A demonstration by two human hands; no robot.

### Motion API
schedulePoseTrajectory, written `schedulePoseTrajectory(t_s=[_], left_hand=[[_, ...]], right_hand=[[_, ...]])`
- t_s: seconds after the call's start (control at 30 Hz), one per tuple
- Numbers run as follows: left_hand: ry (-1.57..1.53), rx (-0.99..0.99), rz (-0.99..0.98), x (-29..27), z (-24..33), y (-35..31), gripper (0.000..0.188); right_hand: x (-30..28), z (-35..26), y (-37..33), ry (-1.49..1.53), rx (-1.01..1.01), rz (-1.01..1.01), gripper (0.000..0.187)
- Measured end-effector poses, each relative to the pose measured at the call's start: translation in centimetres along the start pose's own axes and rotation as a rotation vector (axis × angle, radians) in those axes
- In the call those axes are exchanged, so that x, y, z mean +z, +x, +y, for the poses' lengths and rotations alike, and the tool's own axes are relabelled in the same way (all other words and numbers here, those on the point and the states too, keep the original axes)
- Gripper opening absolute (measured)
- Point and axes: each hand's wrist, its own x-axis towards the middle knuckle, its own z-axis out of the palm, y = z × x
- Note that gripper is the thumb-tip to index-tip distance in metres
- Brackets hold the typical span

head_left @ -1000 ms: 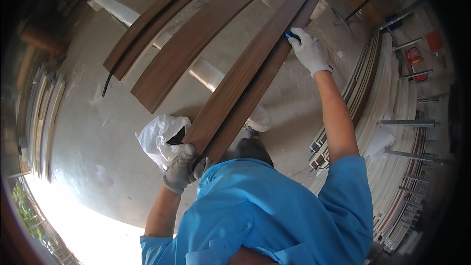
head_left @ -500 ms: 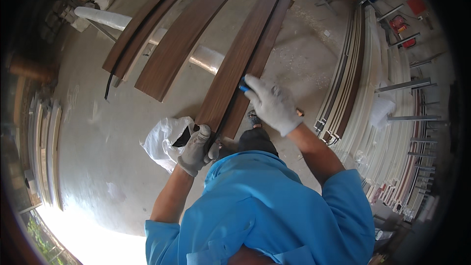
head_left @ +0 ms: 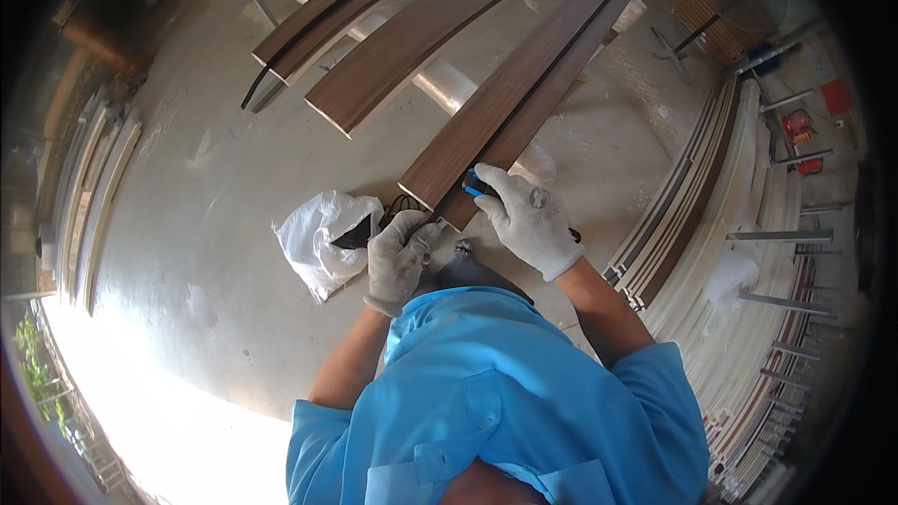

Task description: The person adjusts the head-mounted camera, then picks up several long wood planks and places them on a metal rack. They use a utility knife to trim the edges of each plank one by one, removing thin strips of material.

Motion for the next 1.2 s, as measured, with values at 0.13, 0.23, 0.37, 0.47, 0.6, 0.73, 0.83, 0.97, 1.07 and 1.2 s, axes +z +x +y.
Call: schedulePoseTrajectory(t_s=[0.13, 0.23, 0.37, 0.47, 0.6, 0.73, 0.83, 0.97, 1.07, 1.2], left_hand=[[0.522, 0.48, 0.167, 0.3, 0.5, -0.3, 0.017], [0.629, 0.6, 0.229, 0.2, 1.4, -0.2, 0.018], [0.59, 0.451, 0.063, -0.2, 2.3, 0.0, 0.016], [0.505, 0.417, -0.053, -0.6, 2.4, 0.3, 0.017], [0.519, 0.517, -0.126, -1.4, 1.9, 0.8, 0.016], [0.547, 0.541, -0.173, -2.2, 1.4, 1.4, 0.015], [0.599, 0.62, -0.213, -2.8, 1.3, 1.9, 0.018], [0.583, 0.524, -0.282, -4.4, 1.7, 2.6, 0.023], [0.569, 0.481, -0.299, -5.1, 1.8, 3.0, 0.026], [0.568, 0.562, -0.324, -5.3, 1.4, 3.8, 0.026]], right_hand=[[-0.2, 0.2, 0.1, -0.033, -0.016, -0.017, 0.039], [-0.2, 0.7, 0.2, 0.046, -0.087, 0.023, 0.038], [-0.1, 0.9, 0.4, -0.13, -0.063, 0.184, 0.038], [0.3, 0.1, 0.5, -0.186, -0.018, 0.261, 0.036], [1.0, -1.8, 0.5, -0.235, 0.191, 0.187, 0.034], [2.2, -4.8, -0.8, -0.269, 0.329, 0.111, 0.035], [4.0, -8.5, -3.4, -0.245, 0.322, 0.068, 0.037], [2.9, -9.4, -4.4, 0.056, 0.21, 0.219, 0.035], [1.1, -8.0, -3.0, 0.106, 0.337, 0.272, 0.031], [1.2, -8.2, -1.5, -0.056, 0.427, 0.182, 0.029]])
